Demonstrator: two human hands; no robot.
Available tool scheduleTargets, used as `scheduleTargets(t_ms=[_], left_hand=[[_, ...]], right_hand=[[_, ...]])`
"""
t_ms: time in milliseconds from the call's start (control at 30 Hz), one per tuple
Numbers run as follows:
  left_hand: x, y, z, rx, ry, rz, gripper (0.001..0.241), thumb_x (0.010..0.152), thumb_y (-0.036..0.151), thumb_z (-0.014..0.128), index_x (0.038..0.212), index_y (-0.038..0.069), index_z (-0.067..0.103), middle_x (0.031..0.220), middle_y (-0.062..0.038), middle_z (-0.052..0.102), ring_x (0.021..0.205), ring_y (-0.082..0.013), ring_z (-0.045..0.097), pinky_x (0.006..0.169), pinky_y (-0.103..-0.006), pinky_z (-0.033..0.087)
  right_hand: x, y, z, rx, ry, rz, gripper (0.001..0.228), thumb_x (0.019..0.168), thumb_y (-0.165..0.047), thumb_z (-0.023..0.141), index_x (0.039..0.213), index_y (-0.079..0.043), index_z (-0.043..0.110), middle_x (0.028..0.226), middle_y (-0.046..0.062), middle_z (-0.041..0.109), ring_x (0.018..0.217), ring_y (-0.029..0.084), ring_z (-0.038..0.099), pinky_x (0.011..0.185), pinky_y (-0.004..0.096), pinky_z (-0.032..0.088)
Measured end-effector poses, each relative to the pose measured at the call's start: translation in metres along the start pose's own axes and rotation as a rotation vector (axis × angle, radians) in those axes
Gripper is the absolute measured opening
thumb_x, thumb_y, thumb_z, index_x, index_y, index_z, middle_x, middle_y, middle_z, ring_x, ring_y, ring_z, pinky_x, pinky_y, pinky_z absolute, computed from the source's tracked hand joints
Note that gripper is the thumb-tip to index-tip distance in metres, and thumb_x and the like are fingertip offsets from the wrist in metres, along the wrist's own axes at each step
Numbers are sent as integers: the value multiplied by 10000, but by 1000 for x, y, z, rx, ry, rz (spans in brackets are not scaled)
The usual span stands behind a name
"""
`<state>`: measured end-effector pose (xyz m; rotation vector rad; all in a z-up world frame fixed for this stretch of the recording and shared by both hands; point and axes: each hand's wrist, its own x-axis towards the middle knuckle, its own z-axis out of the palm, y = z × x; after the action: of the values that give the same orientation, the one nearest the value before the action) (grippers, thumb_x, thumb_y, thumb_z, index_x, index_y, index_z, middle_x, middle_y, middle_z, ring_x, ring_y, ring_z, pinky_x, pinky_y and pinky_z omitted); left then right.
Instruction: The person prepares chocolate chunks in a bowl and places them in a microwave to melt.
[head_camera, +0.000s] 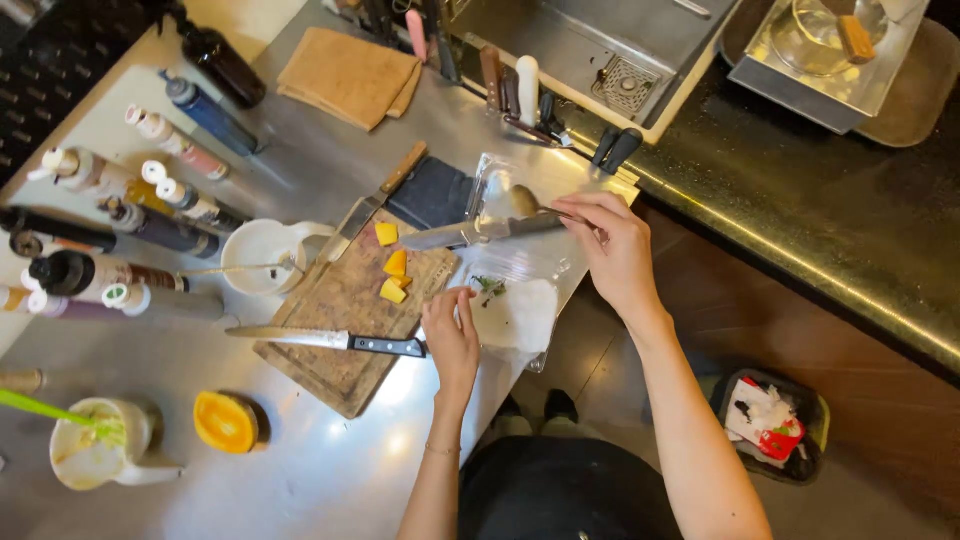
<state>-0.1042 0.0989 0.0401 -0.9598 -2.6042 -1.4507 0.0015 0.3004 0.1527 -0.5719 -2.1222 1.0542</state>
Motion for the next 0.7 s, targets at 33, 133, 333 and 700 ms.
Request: scheduleTargets(t_ms=[33, 133, 333, 700], left_hand=[[-2, -1, -1, -50, -23, -66, 175, 1080, 133, 562, 1024, 49, 706, 1050, -87, 707, 1003, -284, 602, 950, -416, 458], [-12, -15, 15, -65, -3, -10, 136, 1044, 138, 598, 1001, 20, 651, 1062, -107, 698, 1036, -295, 612, 947, -426, 458], [-16, 17, 15, 85, 170, 142, 195, 982, 119, 668, 1130, 1, 622, 1159, -154, 665, 1103, -338, 583, 957, -466, 412], [-107, 252, 125, -188, 298, 295, 62, 1037, 18, 694, 1099, 17, 697, 1178, -127, 737, 1066, -248, 657, 955, -363, 498]], right_hand=[[-5, 1, -4, 43, 65, 25, 205, 1000, -38, 662, 1183, -35, 754, 1111, 62, 717, 983, 137, 673, 833, 248, 530], [-24, 1, -23, 109, 207, 69, 225, 1089, -73, 562, 1223, -11, 731, 1057, 48, 722, 885, 86, 589, 787, 221, 489], [-98, 16, -94, 144, 384, 470, 290, 1104, -185, 544, 1273, -67, 748, 768, 21, 603, 649, 49, 411, 580, 214, 342], [-307, 102, -379, 428, 850, 483, 352, 1065, -148, 505, 1362, -27, 649, 799, -51, 479, 675, 42, 360, 575, 206, 303]])
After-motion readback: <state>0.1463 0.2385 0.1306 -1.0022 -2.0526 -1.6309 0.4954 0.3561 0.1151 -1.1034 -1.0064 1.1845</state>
